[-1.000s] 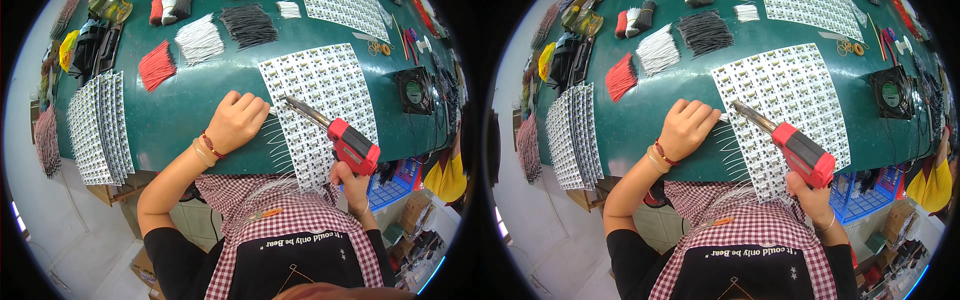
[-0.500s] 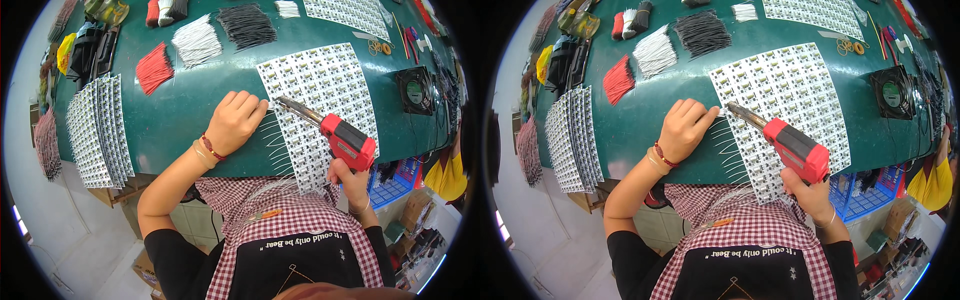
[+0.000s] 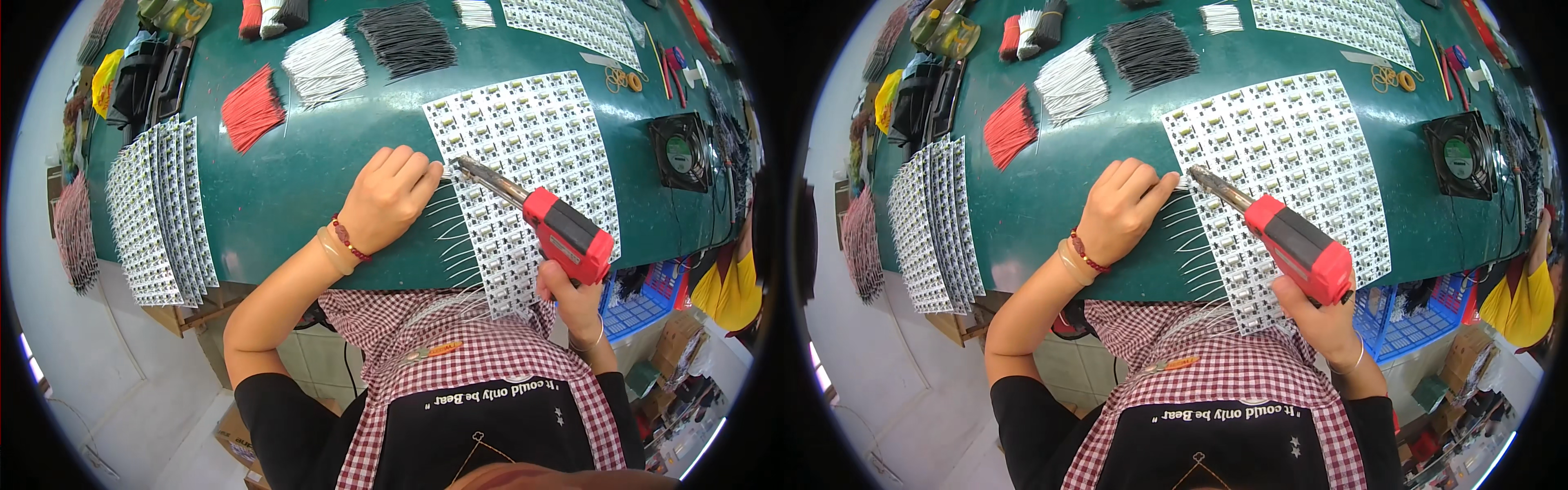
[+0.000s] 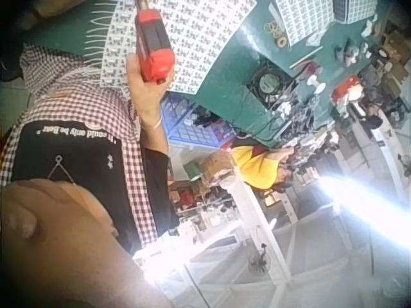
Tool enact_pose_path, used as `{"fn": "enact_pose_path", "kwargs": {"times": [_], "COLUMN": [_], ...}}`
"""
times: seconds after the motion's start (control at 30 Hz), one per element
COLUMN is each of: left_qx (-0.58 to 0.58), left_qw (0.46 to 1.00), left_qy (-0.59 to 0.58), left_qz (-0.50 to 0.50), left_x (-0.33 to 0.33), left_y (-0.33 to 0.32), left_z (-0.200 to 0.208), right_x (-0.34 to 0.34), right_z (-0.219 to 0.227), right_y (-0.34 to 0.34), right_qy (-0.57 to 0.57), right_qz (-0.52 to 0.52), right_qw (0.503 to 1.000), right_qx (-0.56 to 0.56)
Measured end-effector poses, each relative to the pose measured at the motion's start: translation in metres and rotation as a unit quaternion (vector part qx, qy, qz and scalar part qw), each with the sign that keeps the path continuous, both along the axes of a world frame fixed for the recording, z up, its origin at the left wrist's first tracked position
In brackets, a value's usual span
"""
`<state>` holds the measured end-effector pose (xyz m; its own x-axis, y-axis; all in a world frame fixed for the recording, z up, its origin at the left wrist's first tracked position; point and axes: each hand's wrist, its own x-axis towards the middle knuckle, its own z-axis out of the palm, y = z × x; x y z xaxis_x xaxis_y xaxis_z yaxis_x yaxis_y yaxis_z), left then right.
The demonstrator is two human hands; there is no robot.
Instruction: The person uses a soldering iron to attach white wires to a grid of LED modules on a green workbench. They repeatedly apply the soldering iron to individual connection points while holding the wires in place with their left hand. Bundles of colored wires and stacks of LED sheets are visible on the table.
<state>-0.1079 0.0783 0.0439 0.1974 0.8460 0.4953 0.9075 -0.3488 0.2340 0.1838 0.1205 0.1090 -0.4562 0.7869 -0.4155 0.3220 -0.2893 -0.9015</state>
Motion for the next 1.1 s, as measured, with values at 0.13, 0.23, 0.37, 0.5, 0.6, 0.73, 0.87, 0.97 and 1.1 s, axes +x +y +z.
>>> {"fn": "enact_pose_path", "kwargs": {"times": [0.13, 0.23, 0.37, 0.5, 0.6, 0.73, 0.87, 0.97, 1.1], "left_qx": [0.001, 0.008, 0.014, 0.057, 0.057, 0.026, 0.017, 0.016, 0.021], "left_qw": [1.0, 1.0, 0.999, 0.997, 0.997, 0.999, 0.999, 0.999, 0.999], "left_qy": [0.002, 0.011, 0.03, 0.037, 0.043, 0.037, 0.034, 0.03, 0.026], "left_qz": [0.003, 0.005, 0.013, 0.023, 0.026, 0.03, 0.031, 0.033, 0.031], "left_x": [0.0, 0.0, 0.0, -0.002, -0.003, -0.004, -0.003, -0.003, -0.003], "left_y": [0.0, 0.0, 0.0, -0.001, 0.001, 0.004, 0.004, 0.004, 0.005], "left_z": [0.001, 0.0, -0.001, 0.002, 0.004, 0.0, 0.0, -0.001, -0.002], "right_x": [0.01, 0.008, 0.004, 0.007, -0.001, -0.002, -0.002, -0.003, -0.004], "right_z": [-0.004, -0.003, 0.0, -0.003, 0.001, 0.0, -0.001, -0.003, -0.002], "right_y": [-0.004, -0.001, -0.001, 0.0, 0.001, 0.001, 0.002, 0.002, 0.001], "right_qy": [0.028, 0.039, 0.016, 0.014, 0.02, 0.009, -0.002, -0.019, -0.015], "right_qz": [-0.003, 0.003, 0.001, 0.004, -0.02, -0.011, -0.01, 0.007, 0.018], "right_qw": [0.999, 0.999, 1.0, 1.0, 1.0, 1.0, 1.0, 1.0, 0.999], "right_qx": [0.018, 0.011, 0.007, 0.012, 0.006, 0.0, -0.012, 0.021, 0.048]}}
